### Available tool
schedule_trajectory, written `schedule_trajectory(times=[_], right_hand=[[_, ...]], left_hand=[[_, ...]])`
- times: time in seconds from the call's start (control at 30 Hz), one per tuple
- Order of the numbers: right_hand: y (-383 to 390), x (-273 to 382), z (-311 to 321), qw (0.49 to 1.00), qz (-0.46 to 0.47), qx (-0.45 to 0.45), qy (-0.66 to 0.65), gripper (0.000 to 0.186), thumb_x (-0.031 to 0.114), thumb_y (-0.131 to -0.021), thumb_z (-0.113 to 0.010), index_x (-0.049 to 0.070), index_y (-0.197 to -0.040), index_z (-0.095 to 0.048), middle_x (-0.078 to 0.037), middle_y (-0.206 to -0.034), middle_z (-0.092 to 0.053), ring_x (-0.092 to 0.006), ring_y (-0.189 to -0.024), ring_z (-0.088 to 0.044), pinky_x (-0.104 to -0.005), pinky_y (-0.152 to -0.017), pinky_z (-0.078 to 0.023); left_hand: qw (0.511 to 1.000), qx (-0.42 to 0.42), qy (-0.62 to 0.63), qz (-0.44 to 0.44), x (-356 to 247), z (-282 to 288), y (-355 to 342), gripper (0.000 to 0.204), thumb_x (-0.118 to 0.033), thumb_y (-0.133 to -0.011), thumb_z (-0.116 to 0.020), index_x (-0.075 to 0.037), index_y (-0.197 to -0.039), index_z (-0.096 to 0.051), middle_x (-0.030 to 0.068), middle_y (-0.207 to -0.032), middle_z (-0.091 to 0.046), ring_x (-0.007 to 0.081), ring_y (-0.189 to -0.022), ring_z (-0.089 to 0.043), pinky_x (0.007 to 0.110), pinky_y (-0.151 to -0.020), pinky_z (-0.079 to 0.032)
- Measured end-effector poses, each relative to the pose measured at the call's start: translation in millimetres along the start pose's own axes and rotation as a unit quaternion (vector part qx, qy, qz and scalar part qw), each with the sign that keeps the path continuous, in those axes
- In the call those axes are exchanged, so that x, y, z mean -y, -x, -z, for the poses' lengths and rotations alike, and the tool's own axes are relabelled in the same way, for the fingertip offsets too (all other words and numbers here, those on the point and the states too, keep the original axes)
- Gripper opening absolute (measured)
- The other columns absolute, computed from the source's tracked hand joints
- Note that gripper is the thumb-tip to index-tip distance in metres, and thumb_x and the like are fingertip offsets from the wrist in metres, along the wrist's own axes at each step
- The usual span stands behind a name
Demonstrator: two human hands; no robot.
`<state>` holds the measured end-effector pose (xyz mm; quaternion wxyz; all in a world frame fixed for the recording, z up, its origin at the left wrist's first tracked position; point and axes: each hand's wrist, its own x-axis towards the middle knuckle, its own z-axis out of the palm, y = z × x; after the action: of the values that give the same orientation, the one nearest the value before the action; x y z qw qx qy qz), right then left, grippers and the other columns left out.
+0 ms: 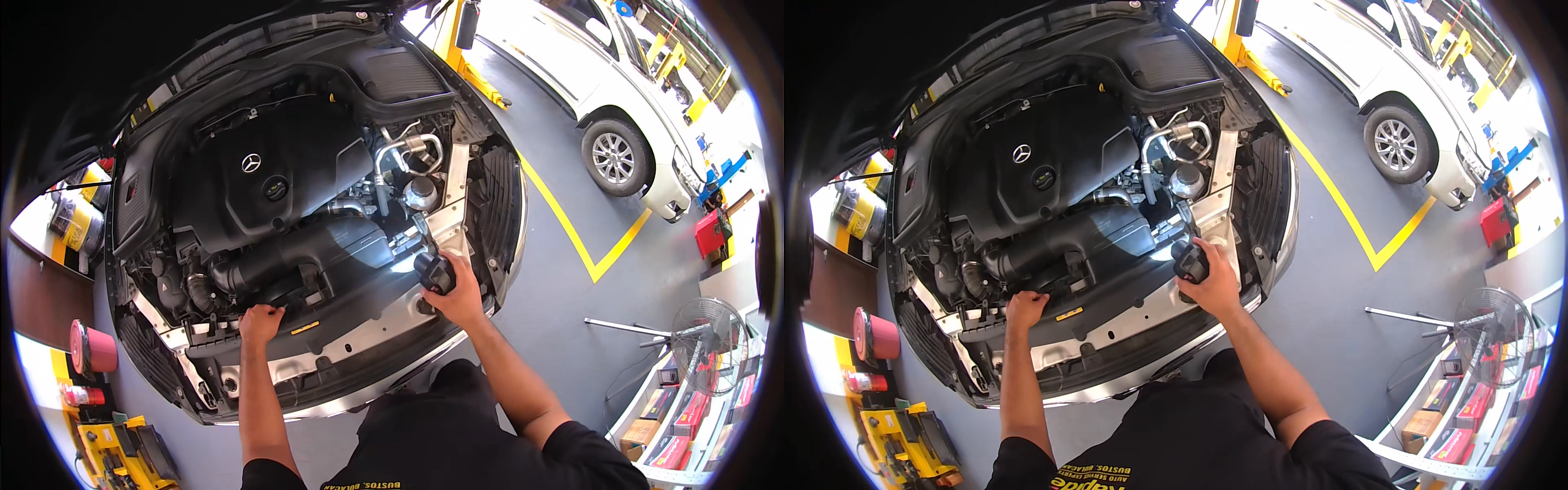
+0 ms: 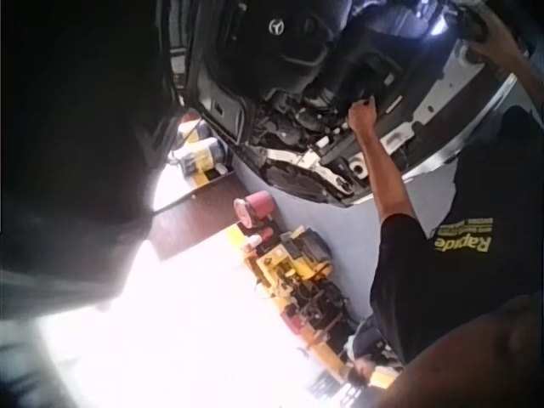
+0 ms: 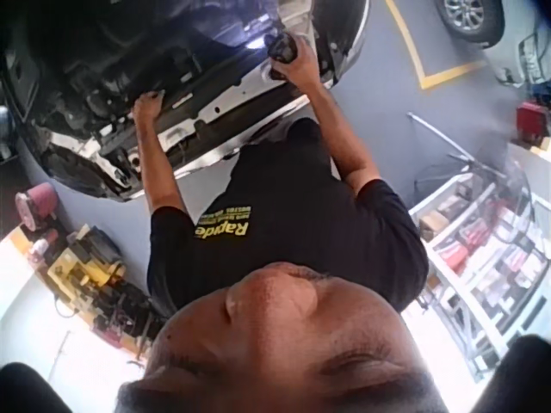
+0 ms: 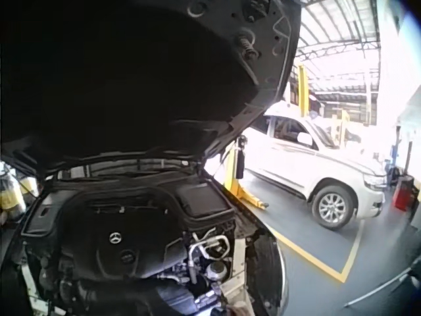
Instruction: The person uses a handheld light to illuminate different parts of the car engine while touching and checking components such as the air intake hose and fluid reservoirs.
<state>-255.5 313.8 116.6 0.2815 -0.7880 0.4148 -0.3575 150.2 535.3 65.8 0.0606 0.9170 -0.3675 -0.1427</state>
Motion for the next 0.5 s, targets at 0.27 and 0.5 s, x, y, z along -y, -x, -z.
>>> schedule_trajectory(times=[0.27,0.5], right_hand=[[-93,-44,-9,0.996,0.014,0.063,-0.063,0.086,0.022,-0.071,-0.094,0.006,-0.146,-0.056,-0.016,-0.131,-0.063,-0.0345,-0.12,-0.064,-0.043,-0.105,-0.051],[-164,-107,-16,0.985,-0.004,0.107,-0.132,0.085,0.021,-0.072,-0.094,0.005,-0.146,-0.055,-0.015,-0.133,-0.064,-0.0326,-0.122,-0.065,-0.0422,-0.105,-0.052]], left_hand=[[0.972,-0.114,0.131,-0.158,-167,-35,-23,0.055,-0.035,-0.09,-0.082,-0.003,-0.132,-0.067,0.0204,-0.148,-0.058,0.0404,-0.139,-0.054,0.05,-0.117,-0.043],[0.985,-0.142,0.013,-0.097,-271,-81,-13,0.064,-0.041,-0.09,-0.078,-0.007,-0.141,-0.06,0.0155,-0.157,-0.048,0.037,-0.15,-0.039,0.057,-0.123,-0.029]])
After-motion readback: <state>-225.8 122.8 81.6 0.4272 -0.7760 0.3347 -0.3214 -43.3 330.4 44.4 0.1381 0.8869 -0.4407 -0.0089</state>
